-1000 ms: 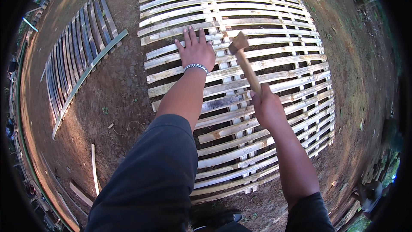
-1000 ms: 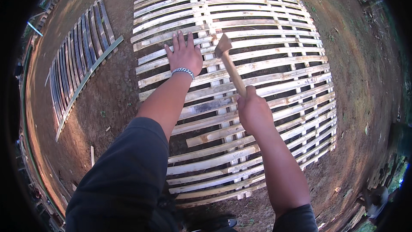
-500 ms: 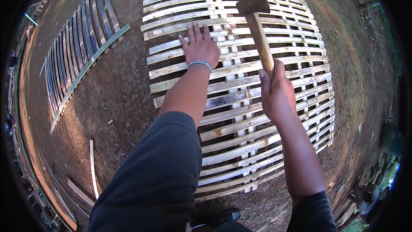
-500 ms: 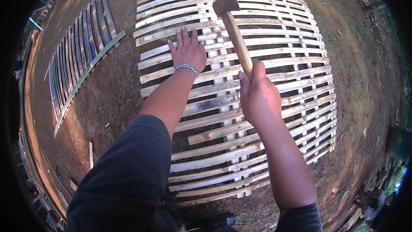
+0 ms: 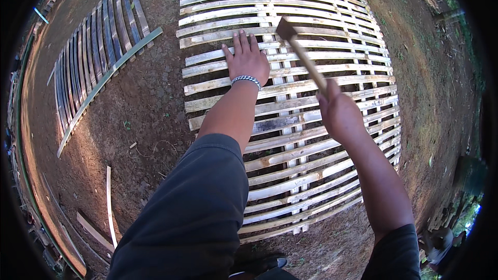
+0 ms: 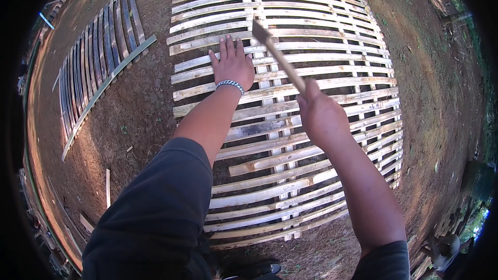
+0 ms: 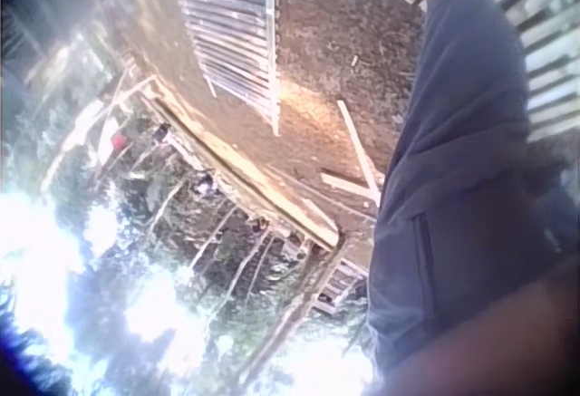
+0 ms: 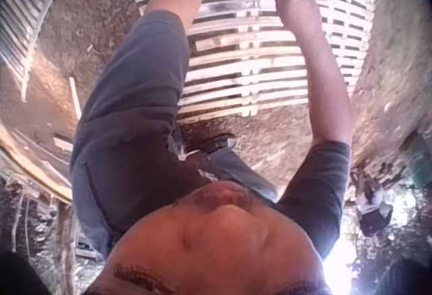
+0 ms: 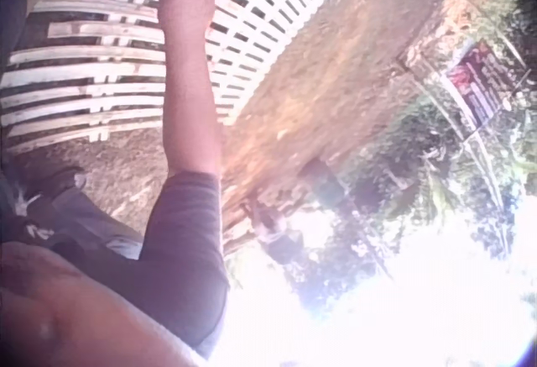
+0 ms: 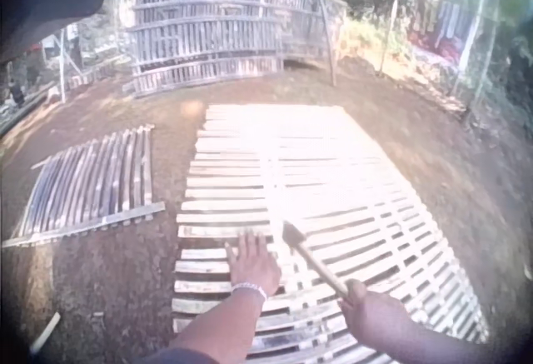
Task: The person uses a hammer to drive nails into a bamboo lattice structure laid on the ground. They position bamboo strips and secure them to the frame, working methodically along the length of the structure.
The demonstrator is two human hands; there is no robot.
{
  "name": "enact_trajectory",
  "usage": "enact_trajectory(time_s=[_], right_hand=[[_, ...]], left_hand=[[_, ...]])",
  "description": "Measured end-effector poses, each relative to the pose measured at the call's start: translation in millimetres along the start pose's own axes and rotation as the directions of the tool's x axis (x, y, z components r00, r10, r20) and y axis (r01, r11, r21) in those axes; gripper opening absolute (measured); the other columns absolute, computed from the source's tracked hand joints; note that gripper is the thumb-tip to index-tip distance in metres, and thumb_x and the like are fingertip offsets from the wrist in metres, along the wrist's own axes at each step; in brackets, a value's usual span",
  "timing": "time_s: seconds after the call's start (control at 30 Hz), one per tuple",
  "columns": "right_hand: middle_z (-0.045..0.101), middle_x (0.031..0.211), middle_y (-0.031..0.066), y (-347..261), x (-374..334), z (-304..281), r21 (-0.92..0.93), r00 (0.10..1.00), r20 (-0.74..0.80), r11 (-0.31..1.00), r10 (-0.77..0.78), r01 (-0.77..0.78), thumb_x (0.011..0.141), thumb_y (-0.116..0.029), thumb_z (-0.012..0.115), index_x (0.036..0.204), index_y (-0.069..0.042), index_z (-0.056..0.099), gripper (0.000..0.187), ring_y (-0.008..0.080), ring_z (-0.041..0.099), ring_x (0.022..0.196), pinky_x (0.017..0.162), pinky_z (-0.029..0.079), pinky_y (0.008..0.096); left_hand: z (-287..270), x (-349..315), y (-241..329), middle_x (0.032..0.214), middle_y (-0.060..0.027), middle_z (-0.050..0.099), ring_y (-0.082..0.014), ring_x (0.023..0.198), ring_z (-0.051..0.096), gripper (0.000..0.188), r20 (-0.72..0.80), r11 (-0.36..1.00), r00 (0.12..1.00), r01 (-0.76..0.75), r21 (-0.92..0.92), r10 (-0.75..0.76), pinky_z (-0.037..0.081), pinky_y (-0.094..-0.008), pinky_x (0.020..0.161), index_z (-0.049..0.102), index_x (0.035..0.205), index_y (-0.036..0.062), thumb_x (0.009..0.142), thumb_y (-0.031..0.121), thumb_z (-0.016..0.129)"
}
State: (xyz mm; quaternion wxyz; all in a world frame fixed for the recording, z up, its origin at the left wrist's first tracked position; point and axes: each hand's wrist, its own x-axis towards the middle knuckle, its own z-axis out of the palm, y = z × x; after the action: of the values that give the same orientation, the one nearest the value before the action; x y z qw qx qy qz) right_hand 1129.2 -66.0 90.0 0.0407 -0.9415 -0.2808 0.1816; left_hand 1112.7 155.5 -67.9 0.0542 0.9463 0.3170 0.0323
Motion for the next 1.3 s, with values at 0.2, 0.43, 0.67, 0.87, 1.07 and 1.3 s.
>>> enact_trajectory(time_s=[0.2,0.43,0.67,0.87,1.07,1.3], right_hand=[[0.072,0.089,0.0223,-30,5,-34,0.034,0.993,-0.121,0.999,0.0,0.005,0.108,-0.029,0.053,0.12,-0.007,0.05,0.025,0.0435,0.072,0.088,0.078,0.054,0.0569],[0.074,0.1,0.0198,2,2,7,-0.206,0.969,0.226,0.977,0.097,-0.05,0.107,-0.031,0.054,0.123,-0.01,0.049,0.027,0.0404,0.073,0.095,0.081,0.057,0.0547],[0.072,0.092,0.0241,-3,-16,31,0.166,0.971,-0.237,0.986,0.019,0.021,0.106,-0.025,0.057,0.136,-0.007,0.046,0.037,0.0447,0.072,0.088,0.077,0.055,0.0567],[0.073,0.088,0.0242,-20,-12,18,0.091,0.999,-0.046,0.996,0.027,-0.023,0.106,-0.027,0.056,0.123,-0.004,0.048,0.03,0.0442,0.073,0.085,0.078,0.056,0.0552],[0.071,0.083,0.0261,6,-18,53,0.028,0.993,0.113,0.999,0.034,-0.037,0.105,-0.028,0.058,0.122,-0.003,0.05,0.031,0.0479,0.071,0.084,0.075,0.054,0.0582],[0.071,0.085,0.0269,7,-23,61,0.208,0.998,-0.026,0.977,0.059,-0.052,0.105,-0.025,0.057,0.12,-0.002,0.049,0.028,0.0494,0.07,0.082,0.075,0.053,0.059]], left_hand=[[3,-4,-14,0.173,-0.0159,0.019,-0.0313,0.161,0.014,0.063,0.012,0.999,1.0,0.017,0.032,-0.017,0.013,-0.0609,0.127,0.029,0.164,0.0077,0.109,0.038,0.036],[6,-6,-7,0.173,-0.0167,0.019,-0.0317,0.161,0.014,0.063,0.005,1.0,1.0,0.002,-0.031,-0.002,0.013,-0.0619,0.127,0.029,0.164,0.0087,0.109,0.038,0.037],[3,-3,0,0.173,-0.0165,0.019,-0.032,0.161,0.014,0.063,0.014,0.999,1.0,-0.006,-0.033,0.006,0.013,-0.0623,0.127,0.029,0.164,0.009,0.109,0.039,0.037],[2,-2,-12,0.173,-0.0164,0.019,-0.032,0.161,0.013,0.062,0.009,1.0,1.0,0.011,0.002,-0.011,0.012,-0.0621,0.127,0.029,0.164,0.0096,0.11,0.039,0.036],[1,-2,-4,0.174,-0.0158,0.018,-0.0315,0.162,0.012,0.062,0.02,0.999,1.0,-0.002,-0.032,0.003,0.012,-0.0619,0.127,0.03,0.164,0.0093,0.11,0.039,0.035],[1,3,-5,0.173,-0.0163,0.02,-0.0327,0.161,0.014,0.063,-0.001,1.0,1.0,-0.007,-0.021,0.007,0.013,-0.0626,0.126,0.03,0.164,0.0091,0.109,0.04,0.037]])
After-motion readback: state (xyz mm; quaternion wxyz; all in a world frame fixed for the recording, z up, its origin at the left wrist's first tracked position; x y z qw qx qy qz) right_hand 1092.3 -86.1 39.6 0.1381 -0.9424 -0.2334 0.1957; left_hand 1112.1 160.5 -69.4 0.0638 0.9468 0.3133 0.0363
